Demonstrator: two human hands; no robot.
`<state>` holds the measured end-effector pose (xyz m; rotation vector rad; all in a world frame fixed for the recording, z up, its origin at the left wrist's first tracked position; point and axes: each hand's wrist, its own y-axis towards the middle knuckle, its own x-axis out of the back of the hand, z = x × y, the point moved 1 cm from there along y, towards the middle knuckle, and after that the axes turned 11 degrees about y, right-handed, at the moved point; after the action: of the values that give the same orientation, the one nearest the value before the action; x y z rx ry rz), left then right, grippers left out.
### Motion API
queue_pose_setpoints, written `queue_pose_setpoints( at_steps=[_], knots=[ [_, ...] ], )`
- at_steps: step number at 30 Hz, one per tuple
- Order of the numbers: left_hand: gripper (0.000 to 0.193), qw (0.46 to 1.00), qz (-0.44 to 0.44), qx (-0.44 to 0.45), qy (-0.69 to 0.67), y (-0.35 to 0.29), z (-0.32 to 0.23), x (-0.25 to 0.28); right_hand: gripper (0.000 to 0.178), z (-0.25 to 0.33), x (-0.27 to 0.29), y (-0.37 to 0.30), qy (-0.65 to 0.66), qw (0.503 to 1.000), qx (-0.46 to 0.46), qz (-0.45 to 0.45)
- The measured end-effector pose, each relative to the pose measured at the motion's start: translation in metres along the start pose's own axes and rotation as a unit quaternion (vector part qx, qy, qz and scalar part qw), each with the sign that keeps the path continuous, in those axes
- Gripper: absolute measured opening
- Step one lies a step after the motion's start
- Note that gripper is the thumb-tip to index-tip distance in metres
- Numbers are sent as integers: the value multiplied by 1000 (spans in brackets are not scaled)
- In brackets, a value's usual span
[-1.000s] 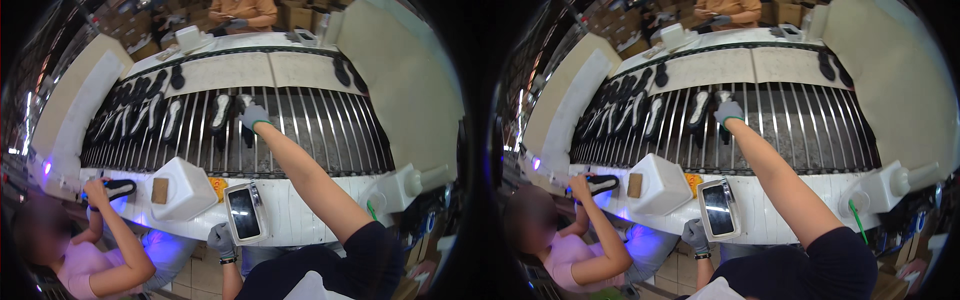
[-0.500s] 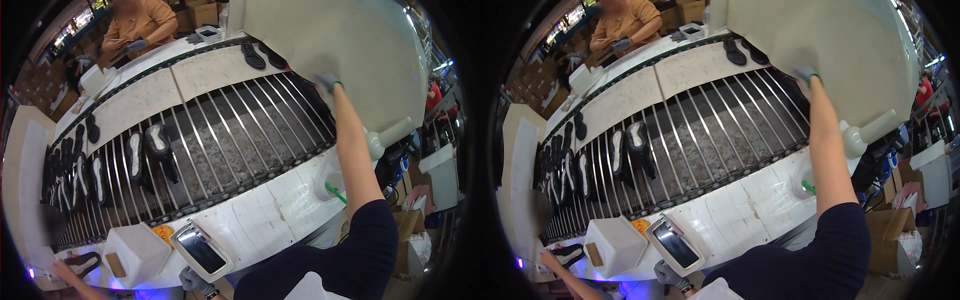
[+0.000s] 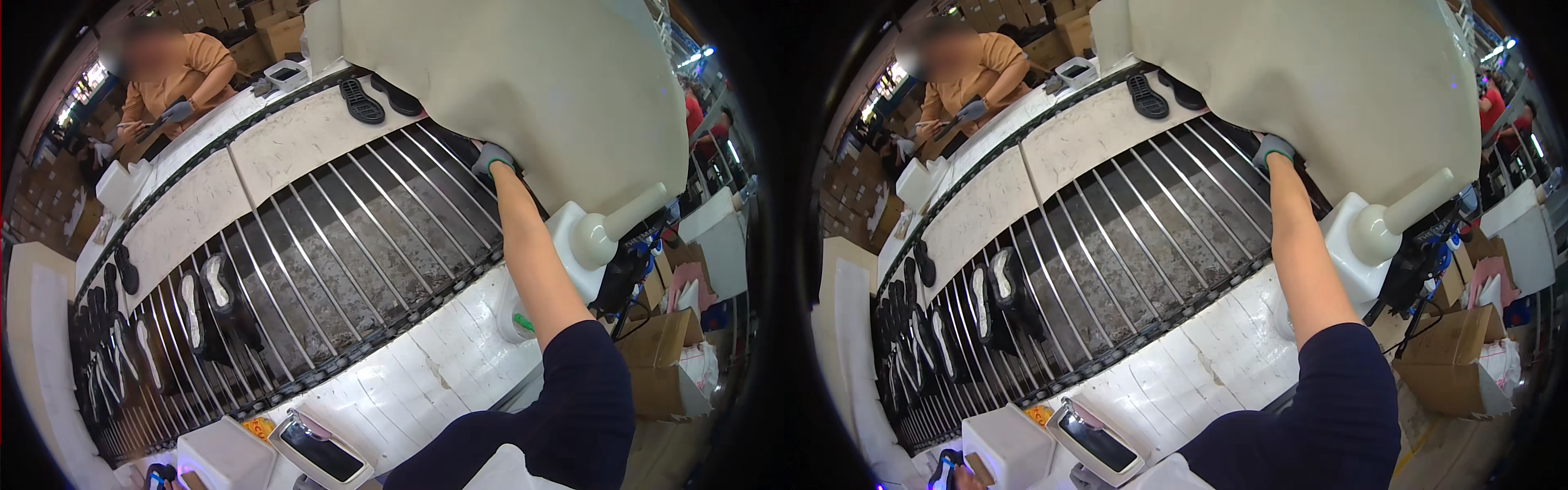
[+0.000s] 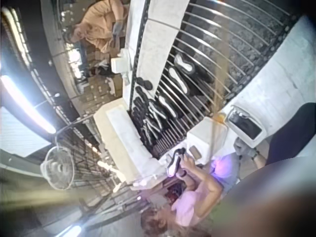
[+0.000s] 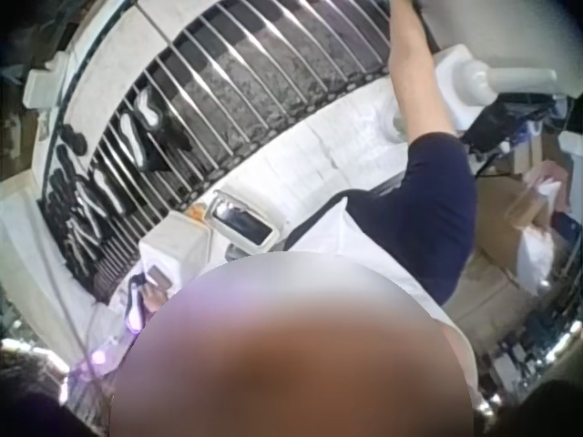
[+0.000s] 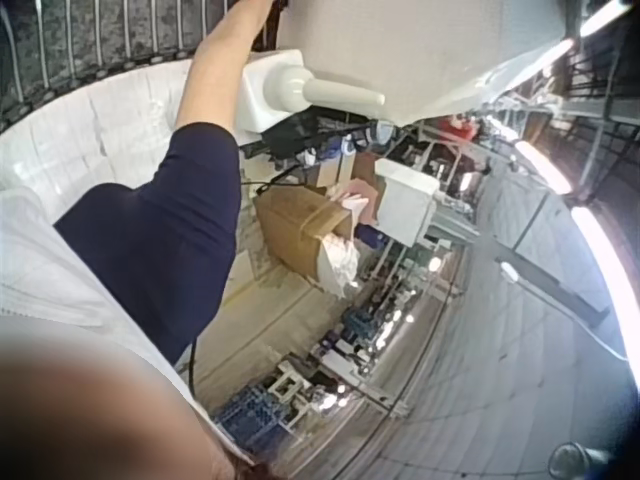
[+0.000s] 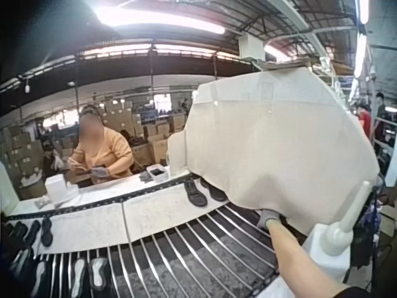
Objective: Applying adhesive to the bottom edges of black boots using a brush and solvent at a manufacturing station.
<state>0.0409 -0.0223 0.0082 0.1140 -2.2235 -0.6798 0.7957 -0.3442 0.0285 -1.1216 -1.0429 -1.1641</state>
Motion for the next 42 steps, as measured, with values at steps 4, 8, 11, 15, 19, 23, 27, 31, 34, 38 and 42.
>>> queue_pose_setpoints(
  at_steps=[4,8,11,15,19,23,27,31,34,38,42],
  knots=[
    [33,1000,-1,-4,-6,-4,10,2,76,24,-11,-7,13,989,-26,-142],
    [34,1000,0,18,-9,-9,17,-9,54,41,-6,-38,-36,921,136,-362],
    [39,997,-19,52,-52,-10,11,-9,49,64,31,-58,-19,980,76,-184],
    [35,975,-88,181,-90,0,-12,10,58,97,88,-109,-11,998,58,23],
    [32,944,-164,37,-285,8,-66,36,84,131,137,-186,37,975,217,35],
    [45,876,129,28,-463,-9,-158,44,77,137,186,-299,249,869,401,147],
    [74,827,230,-114,-501,-29,-240,4,56,117,199,-404,330,755,559,90],
    [48,790,151,86,-587,-71,-226,-2,44,41,175,-452,334,814,453,-143],
    [49,853,198,47,-481,-85,-192,1,32,-11,117,-466,249,922,265,-133],
    [53,912,189,-146,-334,-97,-167,2,27,-53,41,-478,168,981,63,-73],
    [56,921,243,-193,-237,-117,-153,6,23,-74,23,-474,247,960,89,-98]
  ],
)
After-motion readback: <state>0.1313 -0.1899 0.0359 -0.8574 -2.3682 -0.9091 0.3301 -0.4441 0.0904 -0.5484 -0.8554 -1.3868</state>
